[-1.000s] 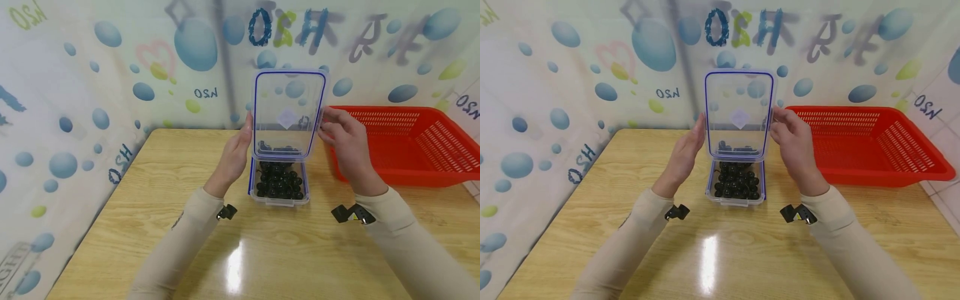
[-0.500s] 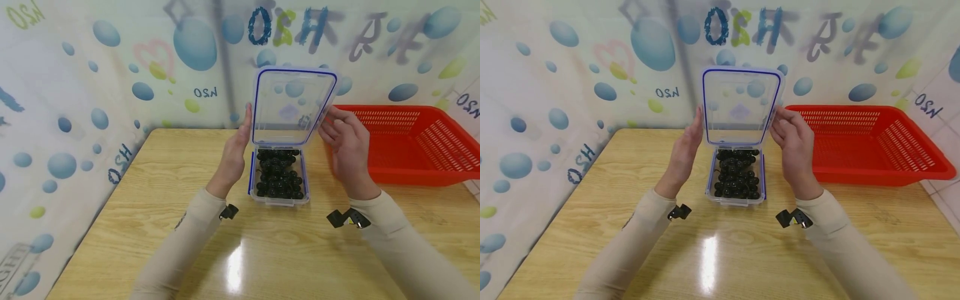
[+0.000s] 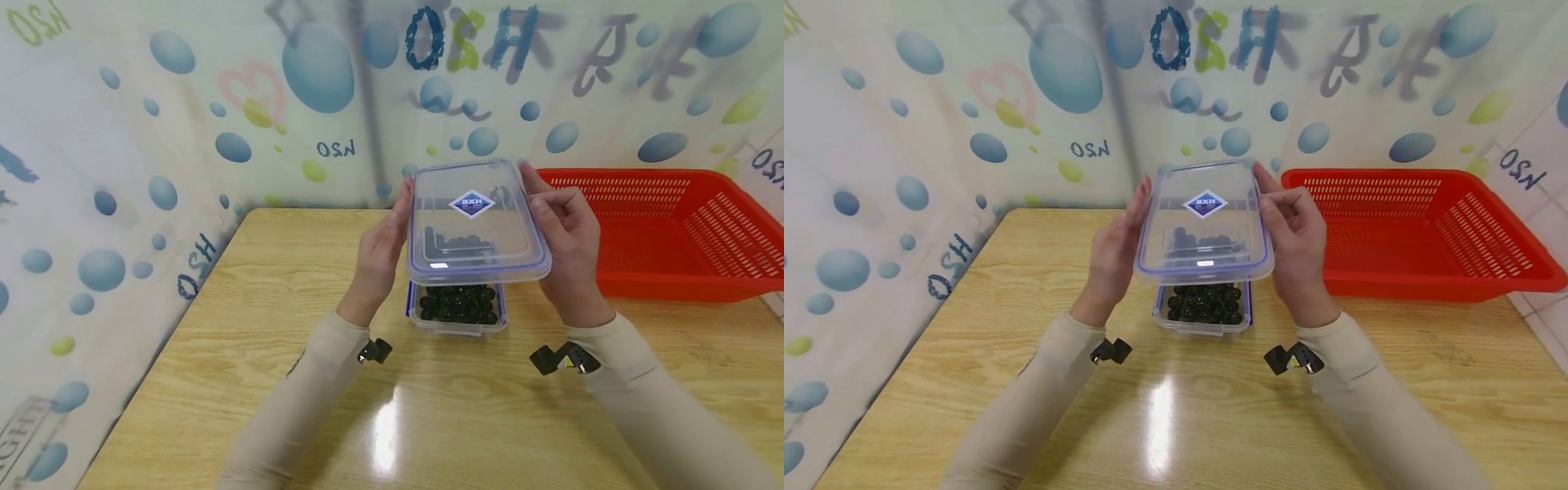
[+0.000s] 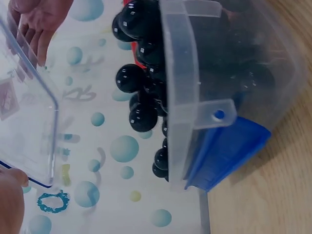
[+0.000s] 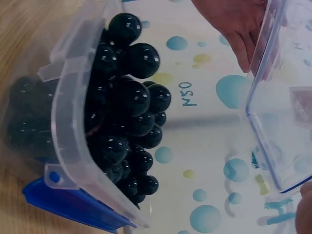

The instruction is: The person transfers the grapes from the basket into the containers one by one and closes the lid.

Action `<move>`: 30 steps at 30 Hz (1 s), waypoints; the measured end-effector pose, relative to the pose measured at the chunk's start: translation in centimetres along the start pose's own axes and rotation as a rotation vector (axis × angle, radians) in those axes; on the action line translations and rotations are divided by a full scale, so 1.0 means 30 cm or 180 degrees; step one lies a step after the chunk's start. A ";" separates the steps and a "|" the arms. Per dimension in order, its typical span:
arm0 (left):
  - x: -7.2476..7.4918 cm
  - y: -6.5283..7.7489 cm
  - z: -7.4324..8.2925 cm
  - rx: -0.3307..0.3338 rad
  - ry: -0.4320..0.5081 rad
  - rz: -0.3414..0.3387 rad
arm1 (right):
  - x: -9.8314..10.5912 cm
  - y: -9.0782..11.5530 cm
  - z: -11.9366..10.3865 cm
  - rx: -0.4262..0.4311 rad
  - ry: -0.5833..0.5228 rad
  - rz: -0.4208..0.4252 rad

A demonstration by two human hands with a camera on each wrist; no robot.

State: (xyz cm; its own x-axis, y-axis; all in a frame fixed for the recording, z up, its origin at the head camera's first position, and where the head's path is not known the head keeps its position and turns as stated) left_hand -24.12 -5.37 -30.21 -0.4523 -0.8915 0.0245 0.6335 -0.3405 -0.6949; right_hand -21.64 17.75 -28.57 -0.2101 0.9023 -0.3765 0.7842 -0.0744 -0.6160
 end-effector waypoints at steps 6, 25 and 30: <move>0.001 0.032 -0.048 0.0455 -0.0122 -0.0213 | 0.028 0.035 0.046 -0.0514 0.0613 -0.0157; 0.039 0.113 -0.211 0.1507 -0.0365 -0.0541 | 0.117 0.123 0.214 -0.1858 0.1565 -0.0325; 0.038 0.124 -0.222 0.1542 -0.0397 -0.0616 | 0.130 0.136 0.228 -0.1990 0.1622 -0.0353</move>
Point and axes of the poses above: each hand's wrist, its own y-axis away from the middle knuckle, its own x-axis out of the back of the hand, z = x × y, the point moved 3 cm from there along -y, towards the middle knuckle, and after that the axes turned 4 degrees about -z, right-handed, at the moved point
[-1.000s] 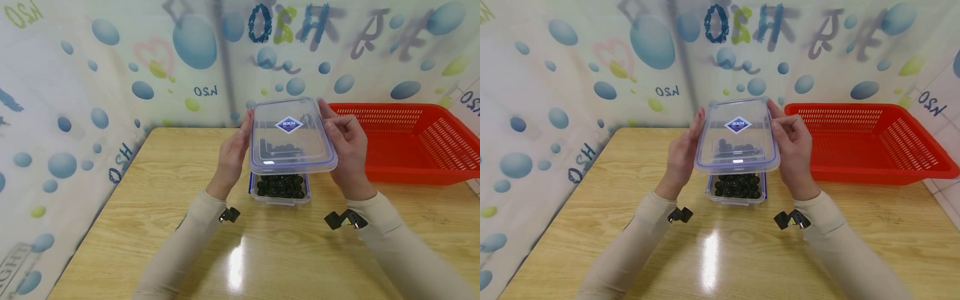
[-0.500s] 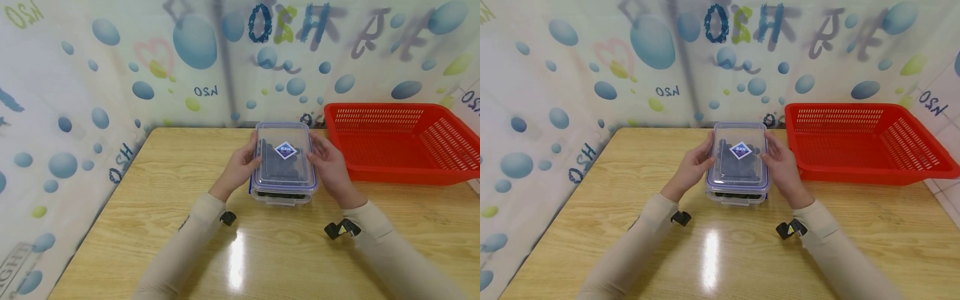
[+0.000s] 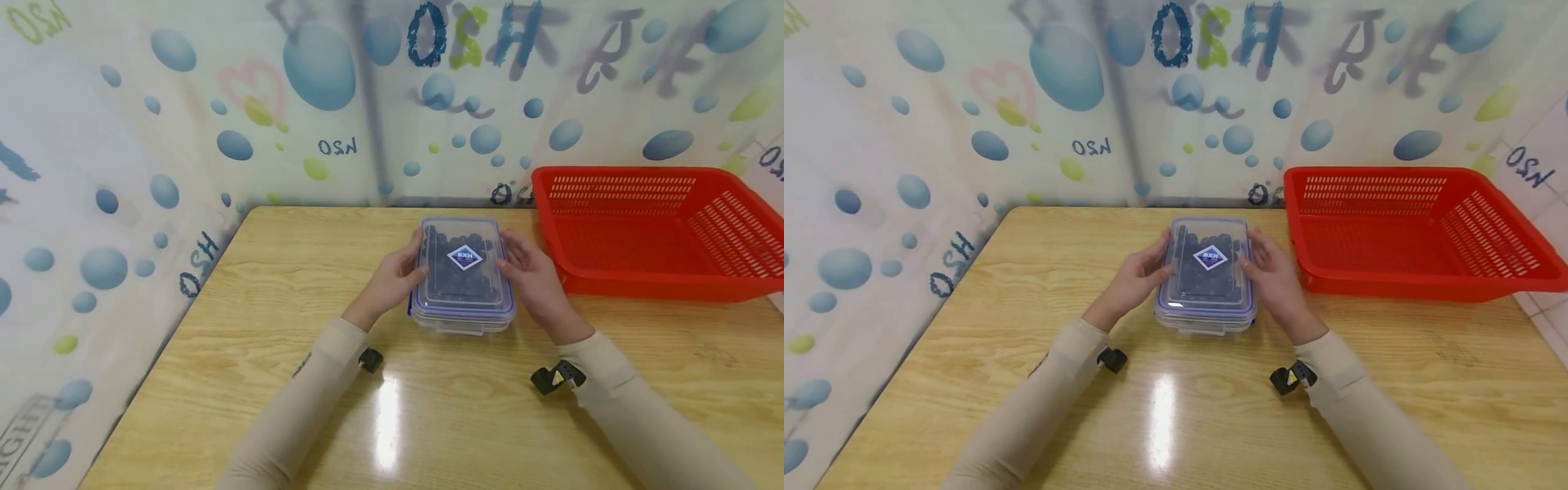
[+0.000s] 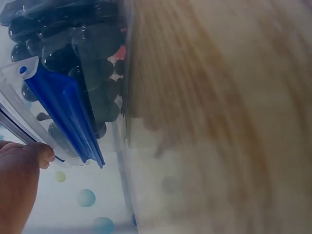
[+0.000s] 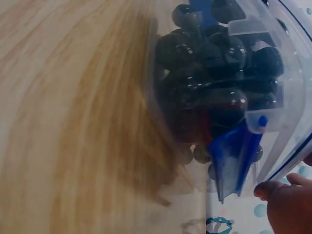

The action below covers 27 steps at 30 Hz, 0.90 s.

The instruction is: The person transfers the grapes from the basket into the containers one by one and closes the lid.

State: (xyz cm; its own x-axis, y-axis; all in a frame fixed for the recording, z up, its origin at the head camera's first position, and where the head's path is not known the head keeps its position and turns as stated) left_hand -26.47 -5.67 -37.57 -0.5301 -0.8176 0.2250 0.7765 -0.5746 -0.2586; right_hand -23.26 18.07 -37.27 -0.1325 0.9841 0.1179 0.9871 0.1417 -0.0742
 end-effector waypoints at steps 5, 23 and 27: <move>-0.003 0.000 -0.010 0.0029 -0.0090 -0.0043 | 0.003 -0.001 0.025 -0.0044 0.0067 -0.0022; 0.001 0.007 -0.019 0.0411 -0.0470 -0.0172 | -0.006 -0.002 0.043 -0.0188 0.0070 -0.0094; 0.000 0.002 -0.010 0.0552 -0.0753 -0.0300 | -0.005 -0.004 0.048 -0.0220 0.0086 -0.0115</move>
Point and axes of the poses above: each hand's wrist, its own y-axis away from the middle knuckle, its own x-axis out of the back of the hand, z = x × y, the point moved 3 cm from there along -y, towards the middle knuckle, and after that the axes turned 4 degrees about -z, right-handed, at the moved point
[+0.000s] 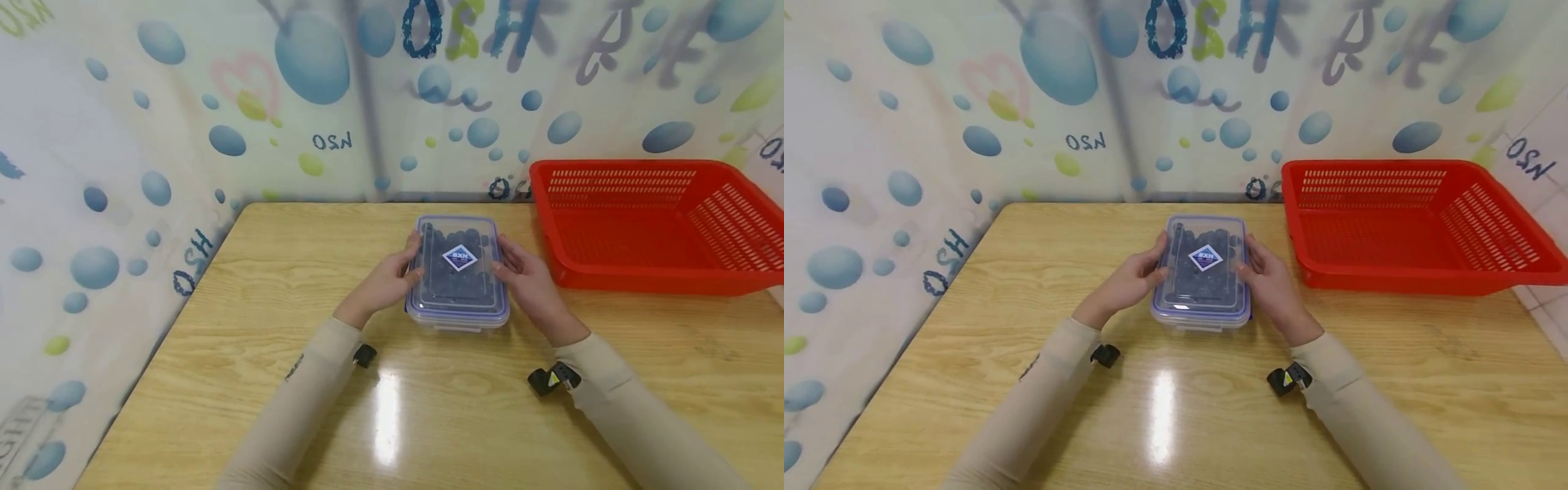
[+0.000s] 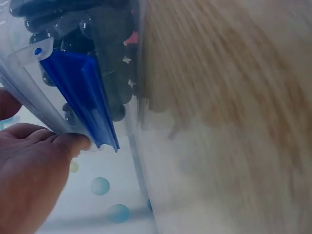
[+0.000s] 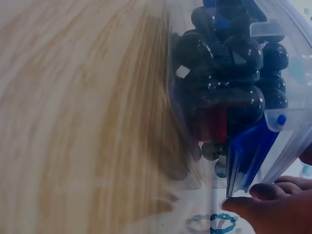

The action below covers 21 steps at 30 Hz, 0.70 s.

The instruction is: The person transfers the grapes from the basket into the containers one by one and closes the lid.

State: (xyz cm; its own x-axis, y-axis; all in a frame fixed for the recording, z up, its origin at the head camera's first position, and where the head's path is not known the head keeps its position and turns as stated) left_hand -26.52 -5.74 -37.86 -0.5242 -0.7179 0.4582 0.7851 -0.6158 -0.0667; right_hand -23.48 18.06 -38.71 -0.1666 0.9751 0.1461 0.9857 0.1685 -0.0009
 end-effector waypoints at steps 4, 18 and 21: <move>-0.001 -0.003 0.012 0.0142 -0.0266 -0.0122 | 0.003 0.002 0.006 -0.0003 0.0053 -0.0049; 0.013 0.004 -0.012 0.0618 -0.0107 -0.0092 | 0.019 0.001 0.022 -0.0757 -0.0079 -0.0240; 0.022 0.006 -0.033 0.0889 0.0041 -0.0044 | 0.020 0.002 0.037 -0.0832 -0.0296 -0.0278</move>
Point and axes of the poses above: each hand's wrist, its own y-axis away from the middle knuckle, its own x-axis out of the back of the hand, z = x × y, the point moved 3 cm from there along -y, towards the middle knuckle, and after that the axes turned 4 degrees about -z, right-handed, at the moved point
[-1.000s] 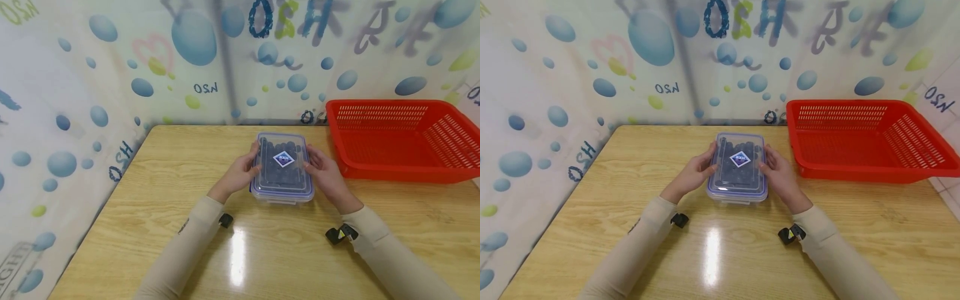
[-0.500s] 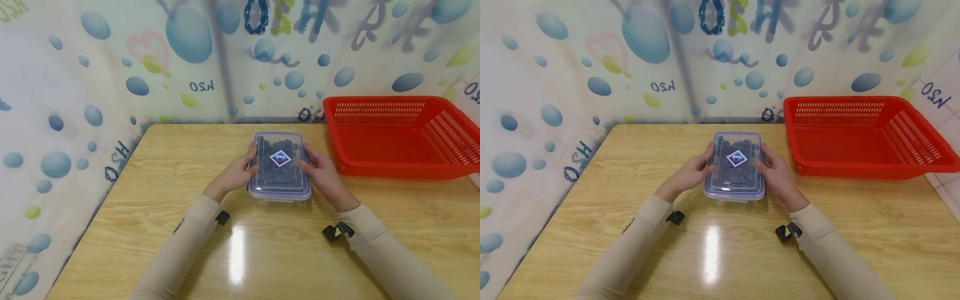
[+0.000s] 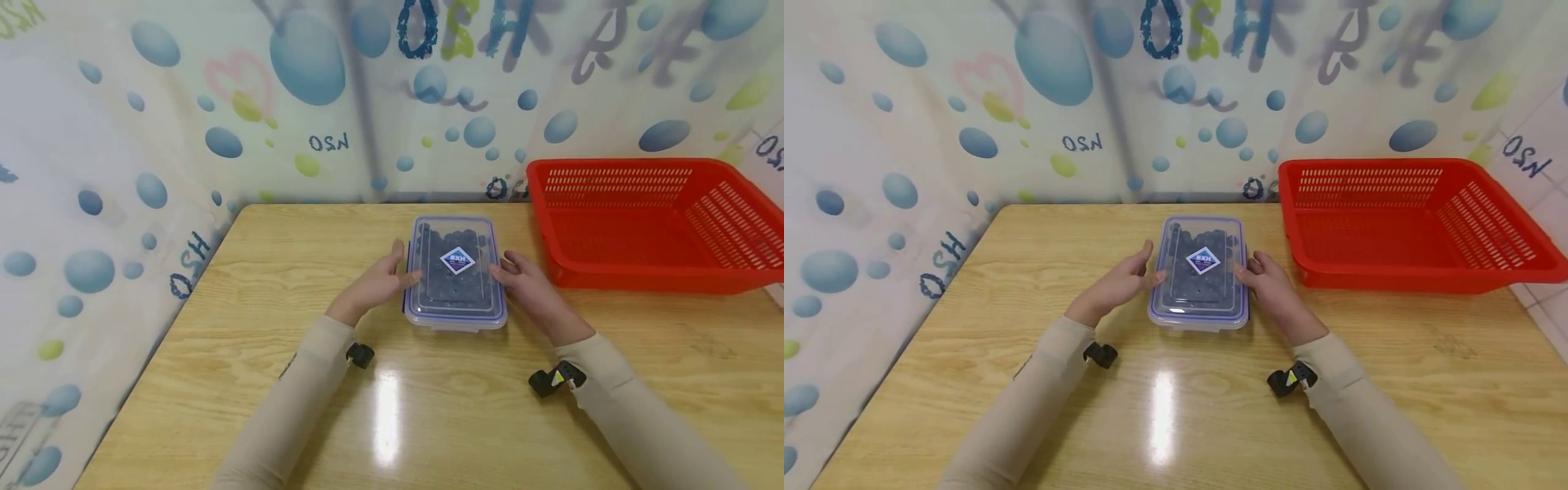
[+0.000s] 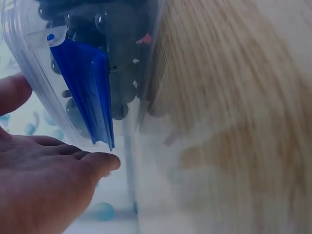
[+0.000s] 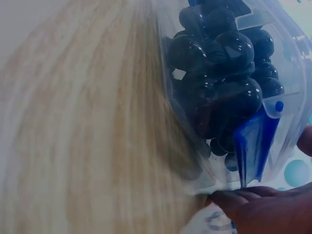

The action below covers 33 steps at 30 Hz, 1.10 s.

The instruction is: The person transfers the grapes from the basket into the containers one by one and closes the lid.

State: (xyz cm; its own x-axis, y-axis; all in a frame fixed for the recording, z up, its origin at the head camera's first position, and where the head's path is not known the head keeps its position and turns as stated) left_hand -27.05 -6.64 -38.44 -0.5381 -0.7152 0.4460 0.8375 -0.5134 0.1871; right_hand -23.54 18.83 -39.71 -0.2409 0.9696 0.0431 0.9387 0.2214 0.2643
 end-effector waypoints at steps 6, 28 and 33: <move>0.001 -0.003 -0.025 0.0217 0.0336 -0.0081 | -0.003 -0.003 0.021 -0.0011 -0.0261 -0.0041; -0.013 -0.001 -0.019 0.0134 0.0759 -0.0305 | -0.021 0.041 -0.006 0.0141 -0.0064 0.0578; -0.017 0.005 -0.018 0.0140 0.0750 -0.0264 | -0.022 0.047 -0.005 0.0168 -0.0026 0.0626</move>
State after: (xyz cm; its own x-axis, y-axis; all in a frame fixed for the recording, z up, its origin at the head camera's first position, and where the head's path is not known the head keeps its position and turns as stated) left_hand -26.69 -6.62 -39.11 -0.6081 -0.7650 0.2122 0.7901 -0.5575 0.2547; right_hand -22.11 18.49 -39.22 -0.0498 0.9955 0.0811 0.9791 0.0327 0.2007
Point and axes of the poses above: each hand's wrist, its own y-axis away from the middle knuckle, its own x-axis out of the back of the hand, z = x × y, the point moved 3 cm from there along -y, towards the middle knuckle, and after that the axes turned 4 degrees about -z, right-handed, at the moved point
